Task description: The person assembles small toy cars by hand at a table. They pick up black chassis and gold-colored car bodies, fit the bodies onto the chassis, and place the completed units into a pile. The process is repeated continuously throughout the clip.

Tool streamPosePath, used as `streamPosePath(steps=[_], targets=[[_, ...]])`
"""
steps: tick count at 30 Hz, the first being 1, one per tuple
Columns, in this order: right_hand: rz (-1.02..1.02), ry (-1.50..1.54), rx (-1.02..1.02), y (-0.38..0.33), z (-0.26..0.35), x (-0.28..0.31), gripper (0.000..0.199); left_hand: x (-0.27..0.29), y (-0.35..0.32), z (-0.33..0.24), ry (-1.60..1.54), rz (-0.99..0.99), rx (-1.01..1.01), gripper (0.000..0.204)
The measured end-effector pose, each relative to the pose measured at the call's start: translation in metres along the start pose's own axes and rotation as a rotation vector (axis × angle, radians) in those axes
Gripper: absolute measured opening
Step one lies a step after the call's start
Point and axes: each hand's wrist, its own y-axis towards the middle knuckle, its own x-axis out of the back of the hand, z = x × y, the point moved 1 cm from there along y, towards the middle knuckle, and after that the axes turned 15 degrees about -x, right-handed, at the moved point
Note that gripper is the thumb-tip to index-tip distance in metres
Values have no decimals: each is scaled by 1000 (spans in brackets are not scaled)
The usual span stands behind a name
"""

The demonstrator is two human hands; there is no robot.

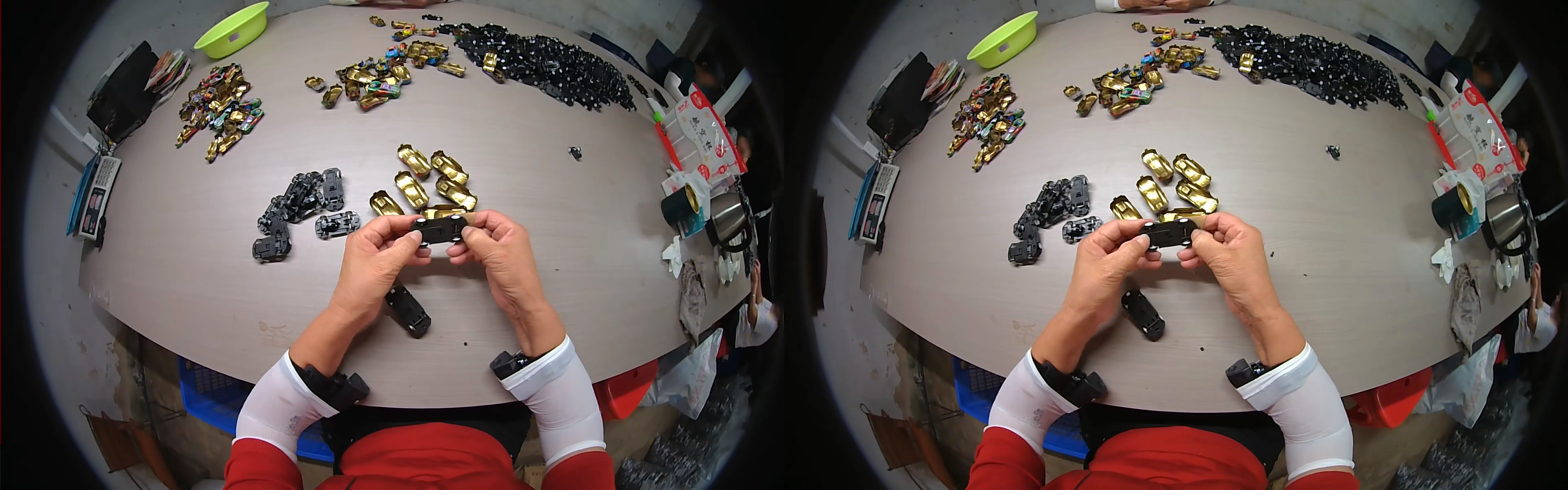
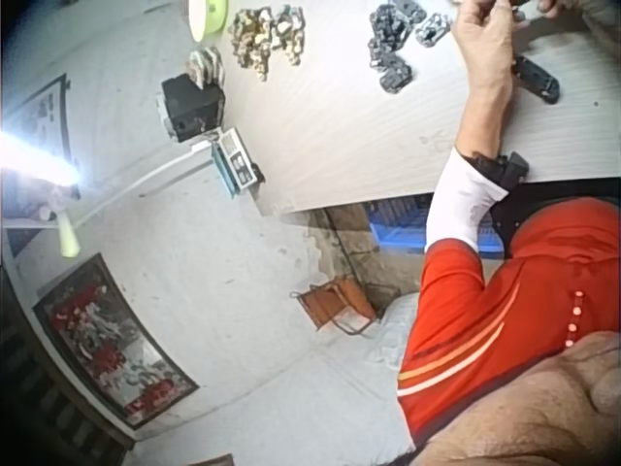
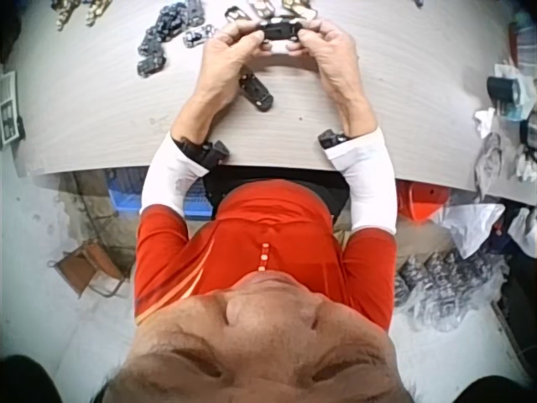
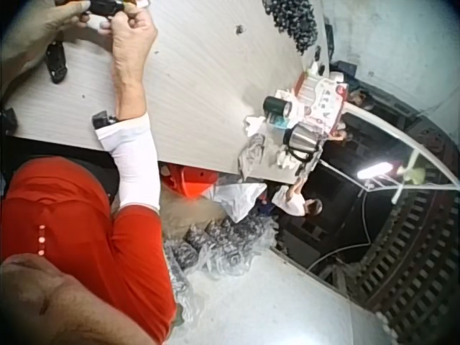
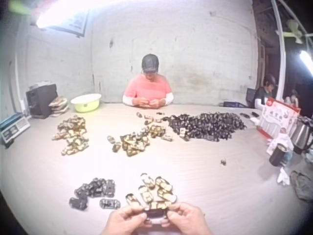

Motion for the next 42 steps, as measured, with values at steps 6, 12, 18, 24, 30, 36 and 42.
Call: streamPosePath(steps=[6, 12, 18, 24, 30, 36, 42], targets=[[-342, -733, 457, 11, 4, 12, 28, 22, -8, -24, 280, 112, 5, 27], [-400, -1169, 714, 30, 5, -3, 35, 44, -32, -25, 785, 358, -196, 23], [-467, -1301, 939, 26, 11, -12, 28, 64, -20, -49, 1056, 182, -378, 27], [-252, -1460, 922, 32, 3, -14, 14, 69, 3, -43, 1508, 334, -520, 30], [-309, -1364, 919, 27, 6, -9, 11, 63, 11, -36, 1574, 355, -545, 27], [-300, -1324, 965, 31, 5, -65, 10, 50, 14, -37, 1341, 255, -539, 25], [-283, -1168, 717, 55, 0, -71, 11, 55, 12, -36, 869, 130, -231, 33]])
